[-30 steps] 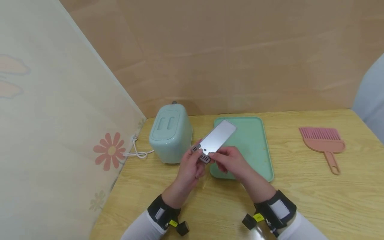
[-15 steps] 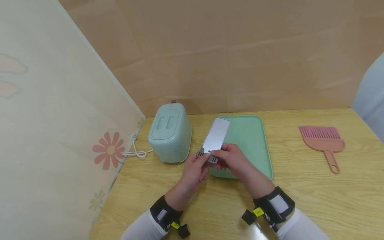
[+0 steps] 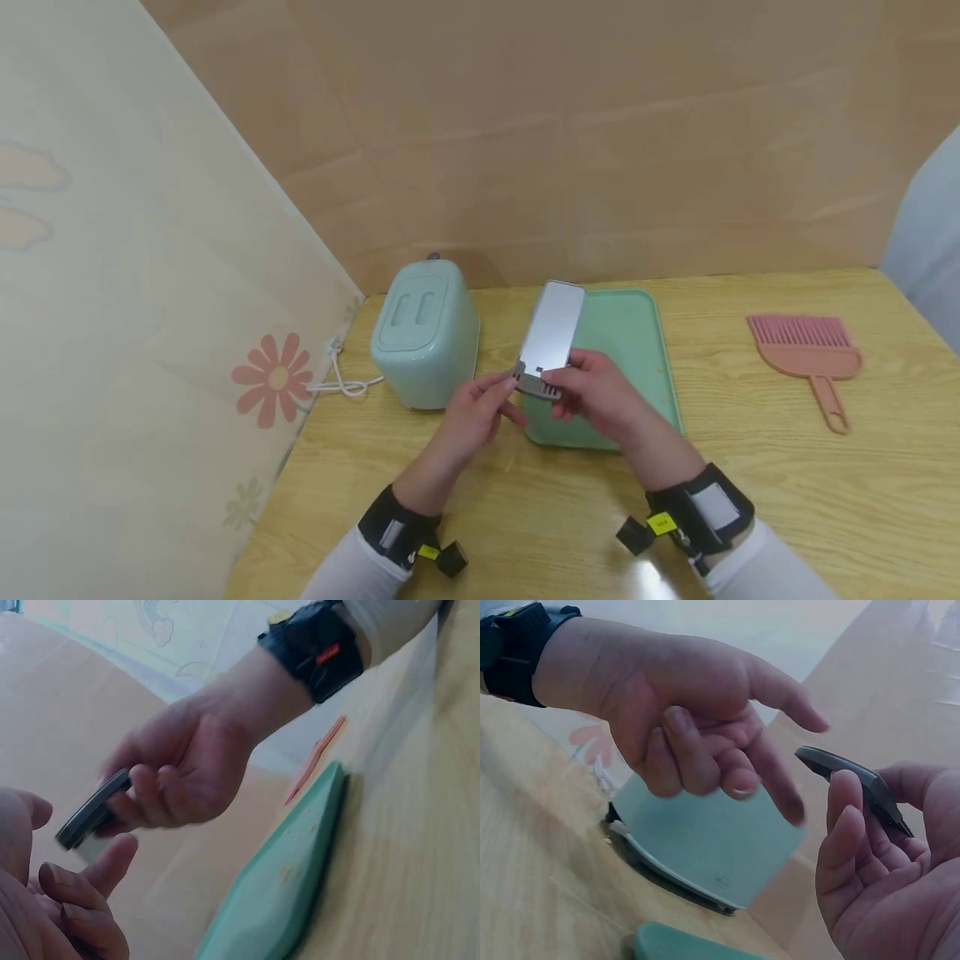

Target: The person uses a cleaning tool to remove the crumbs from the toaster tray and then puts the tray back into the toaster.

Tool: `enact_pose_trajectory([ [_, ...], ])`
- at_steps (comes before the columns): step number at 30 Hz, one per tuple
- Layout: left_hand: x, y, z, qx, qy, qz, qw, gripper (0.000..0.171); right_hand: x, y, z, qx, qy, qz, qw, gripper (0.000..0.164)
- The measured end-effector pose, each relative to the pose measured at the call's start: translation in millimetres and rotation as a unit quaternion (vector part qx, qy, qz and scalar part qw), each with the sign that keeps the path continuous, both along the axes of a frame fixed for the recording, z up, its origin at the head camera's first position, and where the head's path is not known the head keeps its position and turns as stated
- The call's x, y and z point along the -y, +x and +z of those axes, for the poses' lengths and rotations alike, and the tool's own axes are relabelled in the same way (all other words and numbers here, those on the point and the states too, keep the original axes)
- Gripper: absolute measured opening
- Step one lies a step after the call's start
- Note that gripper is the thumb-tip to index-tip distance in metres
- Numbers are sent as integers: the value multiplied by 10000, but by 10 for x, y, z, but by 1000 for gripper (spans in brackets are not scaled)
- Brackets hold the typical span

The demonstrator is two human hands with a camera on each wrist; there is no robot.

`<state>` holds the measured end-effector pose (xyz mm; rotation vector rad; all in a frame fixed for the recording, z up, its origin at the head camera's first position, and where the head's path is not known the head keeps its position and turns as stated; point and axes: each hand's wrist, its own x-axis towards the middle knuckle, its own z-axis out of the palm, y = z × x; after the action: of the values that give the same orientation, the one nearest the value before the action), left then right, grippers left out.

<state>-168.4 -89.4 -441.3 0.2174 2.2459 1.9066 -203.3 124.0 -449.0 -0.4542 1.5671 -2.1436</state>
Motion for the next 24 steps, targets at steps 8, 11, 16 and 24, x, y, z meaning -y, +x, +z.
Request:
enact_pose_trajectory([
  [8, 316, 8, 227, -1161, -981, 625, 9864, 26, -61, -28, -12, 345, 90, 5, 9994, 16],
  [11, 433, 22, 313, -2253, -1288, 985, 9607, 28, -44, -42, -72, 448, 167, 141, 9988, 20],
  [16, 561, -50, 396, -4215, -1914, 1639, 8711, 26, 1, -46, -155, 594, 212, 278, 9976, 22],
  [24, 819, -172, 375, -4273, -2996, 2340, 8203, 40, 54, -10, -243, 500, 403, 453, 9969, 28],
])
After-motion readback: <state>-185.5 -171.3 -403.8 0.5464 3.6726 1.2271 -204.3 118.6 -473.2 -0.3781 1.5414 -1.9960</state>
